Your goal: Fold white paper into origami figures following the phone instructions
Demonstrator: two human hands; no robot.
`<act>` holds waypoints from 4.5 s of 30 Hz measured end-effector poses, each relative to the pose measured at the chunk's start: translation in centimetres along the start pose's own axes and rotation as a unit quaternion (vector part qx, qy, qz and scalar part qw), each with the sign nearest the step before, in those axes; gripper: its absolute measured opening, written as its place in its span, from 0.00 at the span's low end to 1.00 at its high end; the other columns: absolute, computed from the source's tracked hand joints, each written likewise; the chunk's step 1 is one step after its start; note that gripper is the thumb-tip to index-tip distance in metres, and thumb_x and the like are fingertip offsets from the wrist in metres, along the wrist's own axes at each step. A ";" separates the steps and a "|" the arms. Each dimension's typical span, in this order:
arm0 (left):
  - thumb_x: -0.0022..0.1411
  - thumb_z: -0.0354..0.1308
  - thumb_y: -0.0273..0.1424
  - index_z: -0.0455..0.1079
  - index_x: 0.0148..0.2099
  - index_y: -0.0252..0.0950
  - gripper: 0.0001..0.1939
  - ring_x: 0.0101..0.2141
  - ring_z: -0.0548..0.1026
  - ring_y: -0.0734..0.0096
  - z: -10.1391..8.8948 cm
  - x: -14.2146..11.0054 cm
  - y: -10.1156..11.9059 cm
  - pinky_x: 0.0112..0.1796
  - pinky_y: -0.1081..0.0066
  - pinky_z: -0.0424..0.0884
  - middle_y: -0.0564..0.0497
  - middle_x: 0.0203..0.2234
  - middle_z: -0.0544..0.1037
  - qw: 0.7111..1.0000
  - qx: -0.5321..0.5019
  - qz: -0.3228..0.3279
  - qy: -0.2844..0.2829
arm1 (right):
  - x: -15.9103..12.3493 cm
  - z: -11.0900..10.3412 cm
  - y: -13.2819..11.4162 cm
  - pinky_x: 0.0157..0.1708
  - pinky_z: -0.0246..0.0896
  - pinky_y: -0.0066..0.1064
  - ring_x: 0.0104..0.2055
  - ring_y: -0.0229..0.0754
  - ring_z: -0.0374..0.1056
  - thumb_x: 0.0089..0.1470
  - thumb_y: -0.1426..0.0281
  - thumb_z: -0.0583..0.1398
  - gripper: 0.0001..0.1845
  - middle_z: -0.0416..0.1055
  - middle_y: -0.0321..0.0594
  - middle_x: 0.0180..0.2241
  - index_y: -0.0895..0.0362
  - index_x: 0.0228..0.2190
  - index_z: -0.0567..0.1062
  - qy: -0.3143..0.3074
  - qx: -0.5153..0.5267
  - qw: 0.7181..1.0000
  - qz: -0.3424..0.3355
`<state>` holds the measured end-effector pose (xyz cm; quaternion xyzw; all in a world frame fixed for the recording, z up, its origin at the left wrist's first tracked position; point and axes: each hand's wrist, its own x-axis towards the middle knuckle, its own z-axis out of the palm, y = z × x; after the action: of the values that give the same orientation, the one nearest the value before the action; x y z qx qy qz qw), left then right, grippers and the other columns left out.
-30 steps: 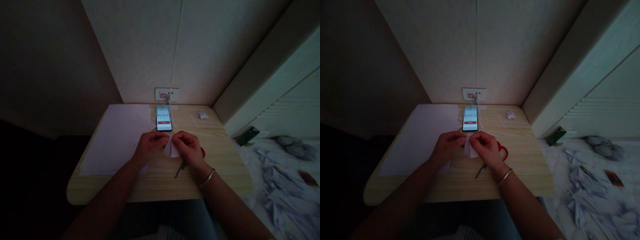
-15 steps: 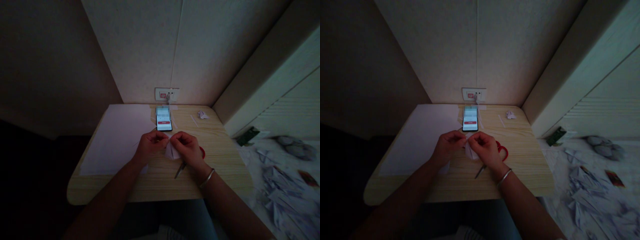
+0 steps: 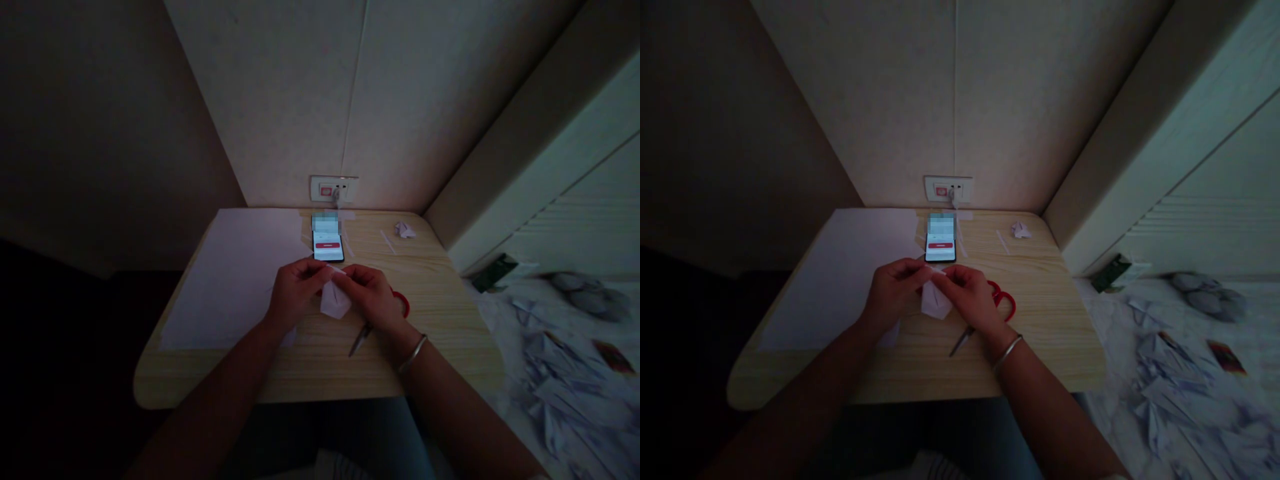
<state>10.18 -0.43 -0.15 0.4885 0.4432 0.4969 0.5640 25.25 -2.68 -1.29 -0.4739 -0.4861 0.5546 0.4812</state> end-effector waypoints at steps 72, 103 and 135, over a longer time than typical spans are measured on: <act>0.48 0.60 0.34 0.74 0.29 0.32 0.09 0.18 0.70 0.73 0.1 -0.1 -0.5 0.21 0.74 0.62 0.47 0.21 0.78 0.972 -0.048 -0.182 -0.138 | 0.1 -0.9 -0.6 0.26 0.57 0.27 0.25 0.35 0.62 0.47 0.69 0.59 0.03 0.67 0.32 0.24 0.55 0.28 0.71 -0.017 -0.050 0.994 -0.097; 0.46 0.63 0.32 0.74 0.30 0.34 0.08 0.17 0.69 0.76 0.7 -0.3 0.0 0.21 0.75 0.62 0.53 0.18 0.75 0.975 -0.058 -0.195 -0.092 | 0.0 -1.3 -0.8 0.27 0.59 0.28 0.28 0.36 0.62 0.48 0.72 0.57 0.03 0.65 0.34 0.27 0.54 0.25 0.71 -0.052 -0.124 0.981 -0.137; 0.49 0.64 0.39 0.76 0.34 0.32 0.15 0.19 0.67 0.77 0.3 0.0 -1.6 0.22 0.76 0.59 0.53 0.21 0.75 0.996 -0.009 -0.069 -0.057 | 0.6 -0.5 -0.2 0.22 0.63 0.27 0.22 0.35 0.64 0.47 0.59 0.62 0.14 0.69 0.34 0.22 0.57 0.26 0.72 0.035 -0.052 0.998 -0.018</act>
<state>10.66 -0.48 -1.71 0.4789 0.4385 0.4322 0.6258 25.74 -1.99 -1.18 -0.5087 -0.5054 0.5027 0.4827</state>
